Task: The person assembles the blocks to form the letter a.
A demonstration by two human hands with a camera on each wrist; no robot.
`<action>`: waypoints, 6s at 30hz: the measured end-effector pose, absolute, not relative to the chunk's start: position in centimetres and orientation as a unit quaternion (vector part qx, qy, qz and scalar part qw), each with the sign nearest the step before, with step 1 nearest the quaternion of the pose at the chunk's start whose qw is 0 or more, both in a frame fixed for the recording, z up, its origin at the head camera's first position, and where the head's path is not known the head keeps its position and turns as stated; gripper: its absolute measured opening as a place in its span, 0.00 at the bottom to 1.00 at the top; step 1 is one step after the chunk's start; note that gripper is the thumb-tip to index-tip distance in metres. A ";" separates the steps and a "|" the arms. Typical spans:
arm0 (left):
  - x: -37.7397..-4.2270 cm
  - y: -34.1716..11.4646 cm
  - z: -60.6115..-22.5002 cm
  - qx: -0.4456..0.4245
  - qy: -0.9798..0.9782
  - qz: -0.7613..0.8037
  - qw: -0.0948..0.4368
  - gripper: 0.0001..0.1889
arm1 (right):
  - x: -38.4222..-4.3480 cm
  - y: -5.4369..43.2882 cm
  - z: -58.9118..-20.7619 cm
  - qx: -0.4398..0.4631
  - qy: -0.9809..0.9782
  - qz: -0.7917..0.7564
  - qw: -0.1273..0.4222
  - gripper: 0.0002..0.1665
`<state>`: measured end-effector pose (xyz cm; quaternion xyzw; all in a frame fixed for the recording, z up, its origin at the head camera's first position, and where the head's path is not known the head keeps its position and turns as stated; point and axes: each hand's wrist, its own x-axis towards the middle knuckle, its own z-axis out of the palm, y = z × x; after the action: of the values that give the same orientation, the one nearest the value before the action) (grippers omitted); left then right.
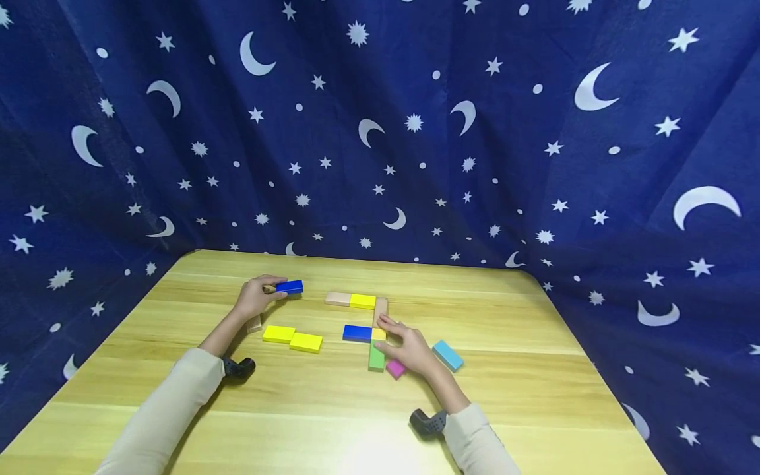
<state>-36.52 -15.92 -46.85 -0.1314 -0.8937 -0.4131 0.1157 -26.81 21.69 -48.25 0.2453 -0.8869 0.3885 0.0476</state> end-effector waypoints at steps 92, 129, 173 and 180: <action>-30.1 -12.1 -47.3 -0.296 -0.853 -0.428 0.040 0.15 | -27.0 21.8 -48.2 0.250 -0.887 0.386 0.047 0.33; -28.3 -15.4 -48.9 -0.282 -0.878 -0.381 0.065 0.17 | -26.9 21.8 -48.3 0.246 -0.883 0.397 0.049 0.33; -29.7 -16.3 -45.6 -0.352 -0.859 -0.344 -0.142 0.42 | -27.1 21.9 -48.5 0.253 -0.884 0.391 0.052 0.33; -30.0 -16.7 -45.4 -0.363 -0.861 -0.320 -0.158 0.40 | -27.1 21.8 -48.3 0.251 -0.885 0.388 0.054 0.33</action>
<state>-29.99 -16.69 -45.39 -0.3630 -0.8606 -0.3205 -0.1579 -27.10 21.84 -48.27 0.2514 -0.8851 0.3880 0.0543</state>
